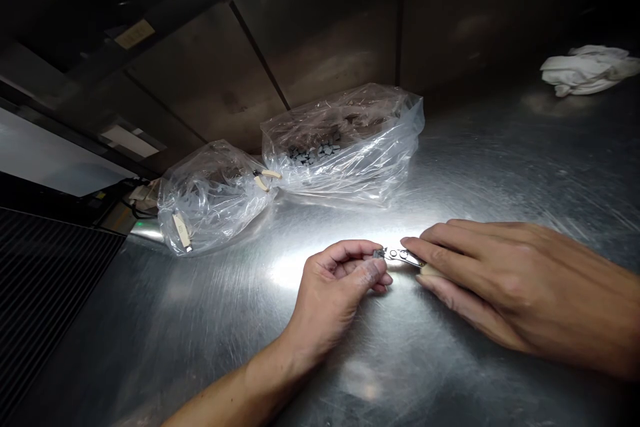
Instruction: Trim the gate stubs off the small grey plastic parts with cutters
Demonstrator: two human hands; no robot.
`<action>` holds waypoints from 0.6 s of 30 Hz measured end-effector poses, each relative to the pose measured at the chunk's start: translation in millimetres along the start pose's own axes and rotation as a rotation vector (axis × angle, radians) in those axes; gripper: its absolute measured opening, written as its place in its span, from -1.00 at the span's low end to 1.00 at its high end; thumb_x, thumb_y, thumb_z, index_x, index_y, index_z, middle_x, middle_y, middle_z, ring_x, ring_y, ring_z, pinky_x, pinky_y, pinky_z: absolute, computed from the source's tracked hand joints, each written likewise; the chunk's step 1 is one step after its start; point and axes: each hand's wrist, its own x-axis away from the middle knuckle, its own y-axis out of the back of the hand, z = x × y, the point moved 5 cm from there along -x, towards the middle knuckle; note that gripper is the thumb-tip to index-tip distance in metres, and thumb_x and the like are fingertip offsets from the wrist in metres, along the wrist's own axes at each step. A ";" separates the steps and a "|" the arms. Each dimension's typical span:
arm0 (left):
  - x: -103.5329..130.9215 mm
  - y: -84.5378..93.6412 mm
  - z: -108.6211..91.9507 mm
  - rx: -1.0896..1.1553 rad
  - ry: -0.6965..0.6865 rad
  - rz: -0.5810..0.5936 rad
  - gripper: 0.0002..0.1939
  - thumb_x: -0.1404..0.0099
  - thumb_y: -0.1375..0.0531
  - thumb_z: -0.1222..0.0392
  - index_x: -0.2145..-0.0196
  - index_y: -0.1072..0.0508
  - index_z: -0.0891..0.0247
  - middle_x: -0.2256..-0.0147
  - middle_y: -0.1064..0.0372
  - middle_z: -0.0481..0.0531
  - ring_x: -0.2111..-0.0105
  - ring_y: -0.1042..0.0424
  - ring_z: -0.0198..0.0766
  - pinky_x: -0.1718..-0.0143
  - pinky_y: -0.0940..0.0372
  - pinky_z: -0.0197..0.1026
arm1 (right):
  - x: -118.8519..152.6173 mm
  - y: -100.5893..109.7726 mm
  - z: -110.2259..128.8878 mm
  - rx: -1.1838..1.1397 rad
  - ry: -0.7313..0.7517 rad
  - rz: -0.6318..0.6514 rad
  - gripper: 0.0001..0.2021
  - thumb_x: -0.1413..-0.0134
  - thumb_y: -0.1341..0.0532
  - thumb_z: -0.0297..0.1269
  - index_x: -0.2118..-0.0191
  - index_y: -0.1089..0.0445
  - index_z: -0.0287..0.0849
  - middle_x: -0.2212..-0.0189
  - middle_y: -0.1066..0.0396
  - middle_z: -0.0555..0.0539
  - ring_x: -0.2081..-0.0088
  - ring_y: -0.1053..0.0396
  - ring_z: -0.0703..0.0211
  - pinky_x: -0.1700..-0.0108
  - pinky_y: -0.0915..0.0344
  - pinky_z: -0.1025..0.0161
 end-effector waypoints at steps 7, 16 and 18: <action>0.4 -0.1 -1.9 0.001 0.000 0.000 -0.72 -0.20 -0.61 0.16 0.21 -0.73 0.33 0.41 -0.65 0.07 0.39 -0.59 -0.33 0.21 -0.50 -0.29 | 1.2 -0.5 -0.2 -0.003 0.006 -0.002 -0.78 -0.59 -0.07 -0.32 -0.02 -0.47 -0.22 0.18 -0.53 -0.11 0.32 -0.51 0.11 0.28 -0.32 0.11; -0.7 -1.4 -2.3 -0.011 0.002 -0.015 -0.71 -0.16 -0.62 0.14 0.22 -0.74 0.32 0.40 -0.65 0.08 0.38 -0.59 -0.28 0.20 -0.52 -0.22 | 2.7 -0.3 -2.2 -0.038 -0.014 0.015 -0.76 -0.58 -0.08 -0.32 0.00 -0.50 -0.21 0.18 -0.53 -0.12 0.33 -0.50 0.11 0.30 -0.31 0.12; -0.7 -1.3 -2.6 -0.015 0.001 -0.016 -0.71 -0.15 -0.62 0.14 0.23 -0.74 0.32 0.40 -0.65 0.09 0.38 -0.59 -0.27 0.20 -0.52 -0.21 | 2.4 -0.5 -2.2 -0.052 -0.020 0.014 -0.76 -0.58 -0.08 -0.31 0.01 -0.51 -0.20 0.19 -0.53 -0.11 0.33 -0.50 0.11 0.30 -0.30 0.13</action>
